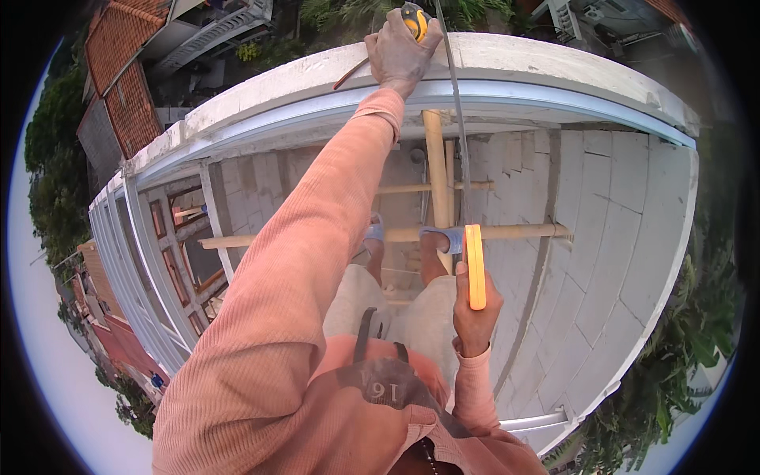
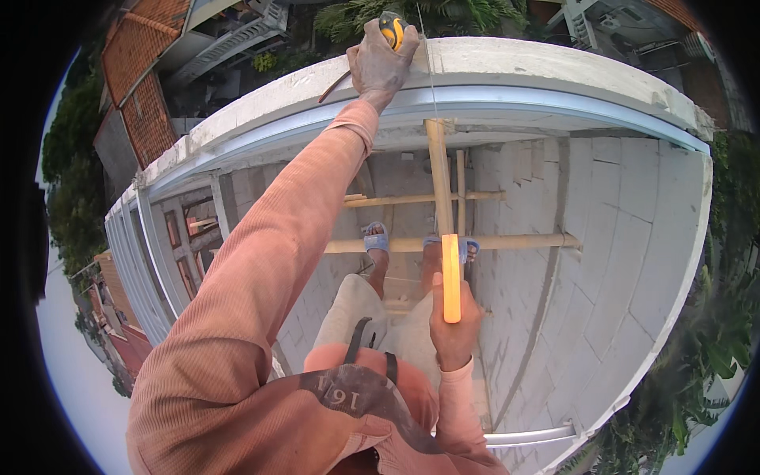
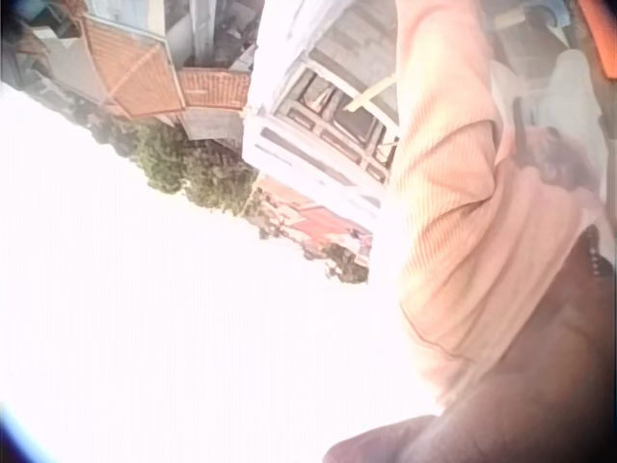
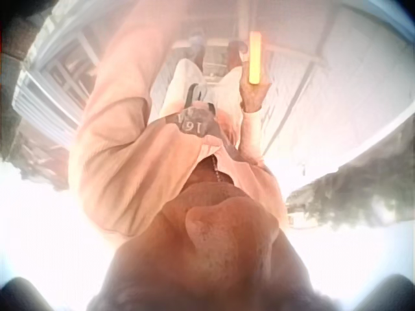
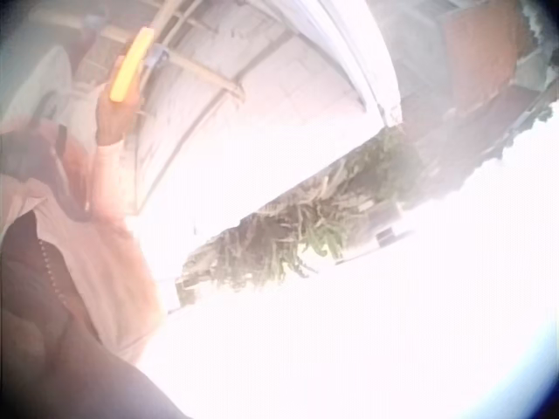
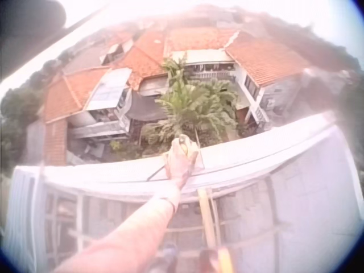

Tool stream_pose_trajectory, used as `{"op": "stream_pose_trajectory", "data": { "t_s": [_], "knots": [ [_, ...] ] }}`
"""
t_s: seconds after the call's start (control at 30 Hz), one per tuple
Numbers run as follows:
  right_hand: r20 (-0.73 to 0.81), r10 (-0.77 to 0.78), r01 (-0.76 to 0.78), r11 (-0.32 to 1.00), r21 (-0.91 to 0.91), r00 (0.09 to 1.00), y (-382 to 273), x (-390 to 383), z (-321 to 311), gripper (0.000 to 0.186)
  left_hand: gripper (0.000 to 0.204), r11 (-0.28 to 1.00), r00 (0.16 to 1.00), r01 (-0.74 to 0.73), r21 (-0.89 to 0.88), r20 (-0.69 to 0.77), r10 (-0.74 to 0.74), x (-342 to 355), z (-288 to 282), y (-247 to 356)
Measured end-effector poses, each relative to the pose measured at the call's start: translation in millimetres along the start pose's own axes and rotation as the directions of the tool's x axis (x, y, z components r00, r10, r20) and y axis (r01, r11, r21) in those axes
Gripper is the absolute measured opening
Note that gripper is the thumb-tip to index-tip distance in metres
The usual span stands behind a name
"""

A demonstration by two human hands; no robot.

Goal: The person measures the top edge of a building wall with a tape measure and saws into the lightweight concrete block using a hand saw.

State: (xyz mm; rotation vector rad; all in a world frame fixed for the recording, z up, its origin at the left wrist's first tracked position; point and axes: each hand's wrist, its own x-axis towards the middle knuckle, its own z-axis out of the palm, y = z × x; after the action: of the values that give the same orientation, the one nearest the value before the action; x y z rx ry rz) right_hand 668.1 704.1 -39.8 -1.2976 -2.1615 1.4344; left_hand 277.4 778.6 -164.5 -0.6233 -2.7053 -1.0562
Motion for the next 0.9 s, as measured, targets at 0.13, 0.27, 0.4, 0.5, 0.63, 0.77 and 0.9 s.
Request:
{"op": "stream_pose_trajectory", "data": {
  "t_s": [0.13, 0.27, 0.4, 0.5, 0.63, 0.77, 0.9],
  "knots": [
    [0.028, -0.002, 0.002, 1.000, 0.009, 1.000, -31.5, 107.0, 34.9, 0.029, 0.067, 1.000, 0.998, 0.022, -0.021, 0.059, -0.020, -3.9, -1.9, 12.8],
    [0.032, 0.039, -0.041, 0.997, 0.062, 0.999, -11.2, 57.7, 36.6, 0.025, 0.069, 0.999, 0.996, 0.028, -0.028, 0.083, -0.026, -0.6, -10.8, 4.9],
    [0.009, 0.100, -0.100, 0.994, -0.044, 0.995, 17.5, -54.9, -15.5, 0.013, 0.068, 1.000, 1.000, 0.001, 0.008, 0.014, -0.001, 0.8, -7.3, -2.8],
    [0.040, 0.046, -0.045, 0.999, -0.022, 0.998, 7.7, -23.3, -9.2, 0.014, 0.067, 0.999, 0.998, 0.017, -0.037, 0.058, -0.014, -4.2, -9.6, 9.3],
    [0.079, 0.030, -0.034, 0.998, 0.052, 0.996, -24.8, 102.9, 31.1, 0.027, 0.065, 1.000, 0.999, -0.010, -0.027, 0.046, 0.011, -7.1, -5.2, 6.7],
    [0.058, 0.062, -0.066, 0.995, 0.081, 0.996, -18.3, 75.7, 37.5, 0.028, 0.066, 0.999, 0.999, -0.002, -0.037, 0.045, 0.003, -11.5, -3.0, 14.9],
    [-0.017, 0.052, -0.053, 0.998, -0.044, 0.998, 18.0, -37.2, -1.9, 0.018, 0.067, 0.999, 0.999, 0.021, -0.032, 0.039, -0.019, 2.5, -12.3, 4.5]
  ]
}}
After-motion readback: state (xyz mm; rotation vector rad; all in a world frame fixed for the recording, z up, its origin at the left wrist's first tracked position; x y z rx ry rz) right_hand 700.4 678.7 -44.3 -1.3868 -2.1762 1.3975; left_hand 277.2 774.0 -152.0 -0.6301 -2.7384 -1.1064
